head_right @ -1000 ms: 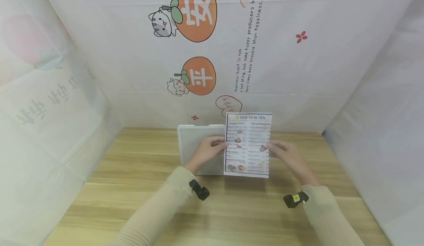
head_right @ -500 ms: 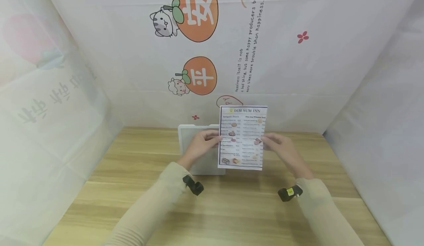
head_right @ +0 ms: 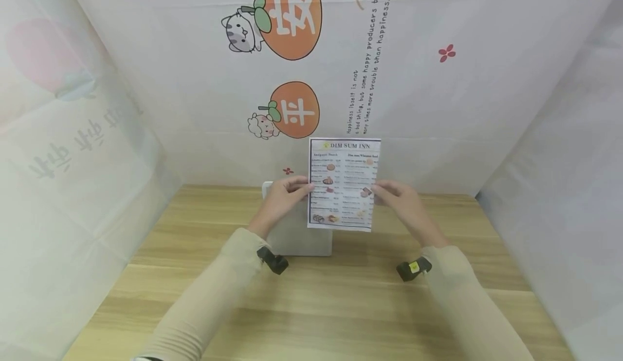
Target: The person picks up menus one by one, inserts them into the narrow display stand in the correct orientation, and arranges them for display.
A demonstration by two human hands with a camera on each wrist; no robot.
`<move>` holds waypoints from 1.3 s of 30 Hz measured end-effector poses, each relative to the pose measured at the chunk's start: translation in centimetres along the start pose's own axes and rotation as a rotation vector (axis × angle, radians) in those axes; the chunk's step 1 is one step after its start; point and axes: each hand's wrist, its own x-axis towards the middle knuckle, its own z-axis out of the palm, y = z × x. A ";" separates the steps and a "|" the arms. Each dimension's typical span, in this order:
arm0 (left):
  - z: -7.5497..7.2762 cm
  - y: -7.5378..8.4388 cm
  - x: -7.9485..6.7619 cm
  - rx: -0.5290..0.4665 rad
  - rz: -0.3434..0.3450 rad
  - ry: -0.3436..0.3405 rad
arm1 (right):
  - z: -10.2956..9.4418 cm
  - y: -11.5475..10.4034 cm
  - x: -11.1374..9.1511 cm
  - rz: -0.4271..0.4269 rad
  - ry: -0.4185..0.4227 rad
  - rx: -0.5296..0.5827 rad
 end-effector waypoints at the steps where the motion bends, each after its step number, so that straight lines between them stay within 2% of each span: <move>1: -0.2 0.1 0.0 0.012 0.005 0.011 | 0.1 -0.2 0.2 -0.005 0.001 0.008; 5: -1.1 0.4 0.1 0.025 0.015 0.033 | 0.5 -0.8 0.7 -0.035 0.001 0.023; 13: -2.6 0.9 0.5 -0.048 -0.003 0.021 | 1.0 -2.5 1.5 -0.047 -0.006 0.009; 19: -3.9 1.5 1.2 -0.080 0.020 0.027 | 1.4 -4.1 2.5 -0.099 0.008 0.030; 27: -5.3 2.3 1.7 -0.073 -0.008 0.055 | 1.8 -5.8 3.8 -0.132 0.010 0.063; 35: -6.4 2.9 2.4 -0.059 -0.001 0.077 | 2.0 -7.3 4.6 -0.150 0.026 0.037; 39: -7.0 3.2 2.8 -0.076 0.012 0.083 | 2.2 -7.9 5.0 -0.170 0.027 0.061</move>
